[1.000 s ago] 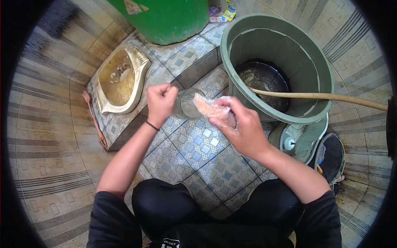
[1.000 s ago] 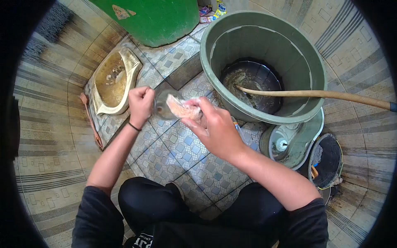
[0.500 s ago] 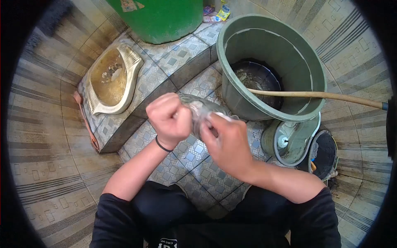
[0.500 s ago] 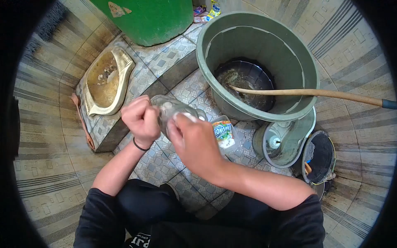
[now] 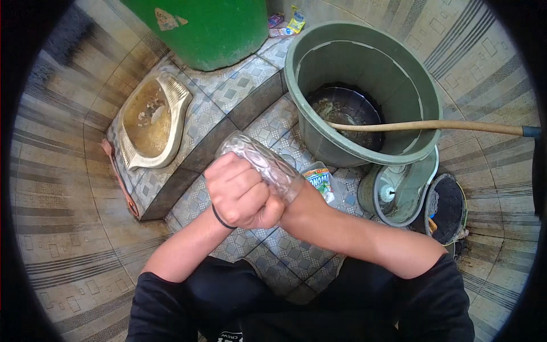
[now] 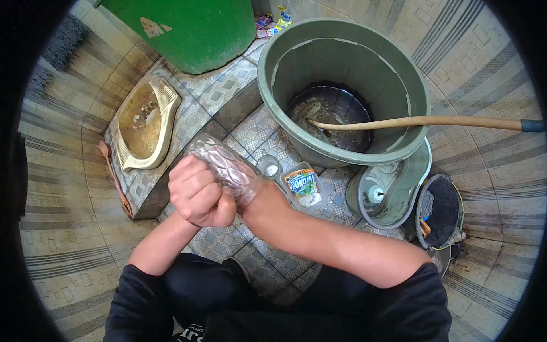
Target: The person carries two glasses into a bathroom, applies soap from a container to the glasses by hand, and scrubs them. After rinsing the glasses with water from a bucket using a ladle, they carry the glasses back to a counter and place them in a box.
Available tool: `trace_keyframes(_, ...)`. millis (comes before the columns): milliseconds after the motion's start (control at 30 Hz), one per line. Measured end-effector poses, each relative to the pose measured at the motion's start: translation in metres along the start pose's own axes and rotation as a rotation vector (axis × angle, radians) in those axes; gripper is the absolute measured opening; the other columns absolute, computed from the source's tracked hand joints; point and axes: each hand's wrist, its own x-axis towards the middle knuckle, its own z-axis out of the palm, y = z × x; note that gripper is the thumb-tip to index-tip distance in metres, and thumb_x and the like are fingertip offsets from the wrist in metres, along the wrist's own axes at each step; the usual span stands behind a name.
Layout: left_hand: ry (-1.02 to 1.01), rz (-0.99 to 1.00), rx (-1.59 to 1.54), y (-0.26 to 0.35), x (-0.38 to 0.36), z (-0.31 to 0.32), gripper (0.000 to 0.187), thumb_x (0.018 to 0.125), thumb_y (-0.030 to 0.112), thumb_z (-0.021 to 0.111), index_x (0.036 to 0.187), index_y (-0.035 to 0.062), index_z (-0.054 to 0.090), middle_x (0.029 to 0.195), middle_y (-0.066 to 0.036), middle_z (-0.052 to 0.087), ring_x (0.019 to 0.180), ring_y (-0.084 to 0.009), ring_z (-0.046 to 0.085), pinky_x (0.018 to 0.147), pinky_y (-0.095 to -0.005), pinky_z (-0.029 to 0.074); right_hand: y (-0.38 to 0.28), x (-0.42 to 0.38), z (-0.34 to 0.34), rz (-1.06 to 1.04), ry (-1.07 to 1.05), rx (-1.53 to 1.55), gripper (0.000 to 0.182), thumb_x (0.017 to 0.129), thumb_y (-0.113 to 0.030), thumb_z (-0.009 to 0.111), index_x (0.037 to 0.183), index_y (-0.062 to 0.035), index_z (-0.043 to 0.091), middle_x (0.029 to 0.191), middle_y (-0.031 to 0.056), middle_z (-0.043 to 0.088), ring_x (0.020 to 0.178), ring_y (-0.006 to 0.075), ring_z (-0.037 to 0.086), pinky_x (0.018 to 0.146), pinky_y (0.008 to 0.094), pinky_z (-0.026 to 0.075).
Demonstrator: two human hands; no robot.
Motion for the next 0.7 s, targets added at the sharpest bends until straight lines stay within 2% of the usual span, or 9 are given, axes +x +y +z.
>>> trace_keyframes(100, -0.016, 0.038, 0.04, 0.006, 0.001, -0.008, 0.013, 0.055, 0.005, 0.058, 0.051, 0.0047, 0.046, 0.055, -0.004, 0.047, 0.042, -0.0181, 0.042, 0.043, -0.0298, 0.031, -0.002, 0.011, -0.005, -0.237, 0.058, 0.162, 0.029, 0.075, -0.016, 0.067, 0.101, -0.0053, 0.058, 0.095, 0.0139, 0.06, 0.088, 0.0325, 0.058, 0.079, 0.0375, 0.047)
trace_keyframes(167, 0.02, -0.007, 0.01, 0.007, 0.0, -0.01, 0.011, 0.056, 0.005, 0.057, 0.051, 0.0042, 0.047, 0.055, -0.004, 0.047, 0.043, -0.0179, 0.042, 0.044, -0.0295, 0.032, -0.002, 0.016, -0.014, -0.401, -0.245, 0.297, 0.033, 0.076, -0.016, 0.065, 0.106, -0.0047, 0.056, 0.1, 0.0128, 0.059, 0.092, 0.0294, 0.057, 0.084, 0.0362, 0.046)
trace_keyframes(233, 0.019, 0.002, 0.005, 0.009, 0.003, -0.016, 0.011, 0.055, 0.007, 0.057, 0.052, 0.0039, 0.047, 0.054, -0.004, 0.045, 0.042, -0.0174, 0.041, 0.044, -0.0296, 0.031, -0.013, 0.018, -0.032, -0.319, -0.338, 0.4, 0.041, 0.077, -0.017, 0.065, 0.115, -0.0036, 0.054, 0.109, 0.0129, 0.059, 0.102, 0.0271, 0.055, 0.09, 0.0353, 0.043)
trace_keyframes(300, -0.052, 0.06, 0.021, 0.012, 0.014, -0.022, 0.011, 0.054, 0.009, 0.057, 0.052, 0.0038, 0.048, 0.053, -0.003, 0.043, 0.042, -0.0169, 0.039, 0.043, -0.03, 0.03, -0.018, 0.016, -0.037, 0.128, -0.481, 1.014, 0.064, 0.073, -0.018, 0.069, 0.129, -0.0002, 0.045, 0.122, 0.0205, 0.053, 0.119, 0.0339, 0.049, 0.1, 0.0378, 0.038)
trace_keyframes(333, -0.086, 0.071, 0.055, 0.015, 0.016, -0.025, 0.012, 0.053, 0.012, 0.056, 0.052, 0.0038, 0.047, 0.052, -0.003, 0.043, 0.042, -0.0165, 0.039, 0.043, -0.0302, 0.029, -0.018, 0.017, -0.035, 0.13, -0.482, 1.012, 0.064, 0.073, -0.018, 0.069, 0.129, -0.0002, 0.045, 0.122, 0.0205, 0.053, 0.119, 0.0339, 0.049, 0.1, 0.0378, 0.038)
trace_keyframes(400, -0.06, 0.057, 0.039, 0.013, 0.017, -0.022, 0.012, 0.053, 0.012, 0.056, 0.052, 0.0043, 0.047, 0.052, -0.003, 0.043, 0.042, -0.0168, 0.039, 0.043, -0.0301, 0.029, -0.016, 0.022, -0.031, -0.563, -0.077, 0.139, 0.055, 0.078, -0.013, 0.062, 0.128, -0.0004, 0.046, 0.11, 0.0194, 0.059, 0.104, 0.037, 0.057, 0.09, 0.0395, 0.045)
trace_keyframes(433, -0.041, 0.039, 0.02, 0.013, 0.017, -0.02, 0.012, 0.052, 0.013, 0.055, 0.051, 0.0047, 0.047, 0.052, -0.003, 0.043, 0.042, -0.017, 0.04, 0.043, -0.0301, 0.029, -0.012, 0.019, -0.025, -0.566, -0.081, 0.137, 0.055, 0.078, -0.013, 0.062, 0.128, -0.0004, 0.046, 0.11, 0.0194, 0.059, 0.104, 0.037, 0.057, 0.09, 0.0395, 0.045)
trace_keyframes(500, -0.049, 0.016, -0.022, 0.007, 0.01, -0.013, 0.012, 0.053, 0.014, 0.055, 0.052, 0.0049, 0.047, 0.052, -0.004, 0.043, 0.042, -0.0176, 0.04, 0.043, -0.0302, 0.029, -0.005, 0.004, -0.006, -0.101, -0.057, 0.082, 0.048, 0.083, -0.008, 0.054, 0.129, 0.0001, 0.045, 0.109, 0.0212, 0.059, 0.101, 0.0397, 0.057, 0.088, 0.041, 0.046)
trace_keyframes(700, -0.06, 0.024, -0.014, 0.005, 0.005, -0.014, 0.016, 0.054, 0.019, 0.055, 0.051, 0.005, 0.047, 0.051, -0.005, 0.043, 0.042, -0.019, 0.041, 0.042, -0.0314, 0.027, 0.004, 0.014, -0.013, -0.376, -0.127, 0.055, 0.057, 0.083, -0.009, 0.056, 0.136, 0.0003, 0.036, 0.124, 0.0214, 0.05, 0.116, 0.0335, 0.05, 0.095, 0.0396, 0.042)
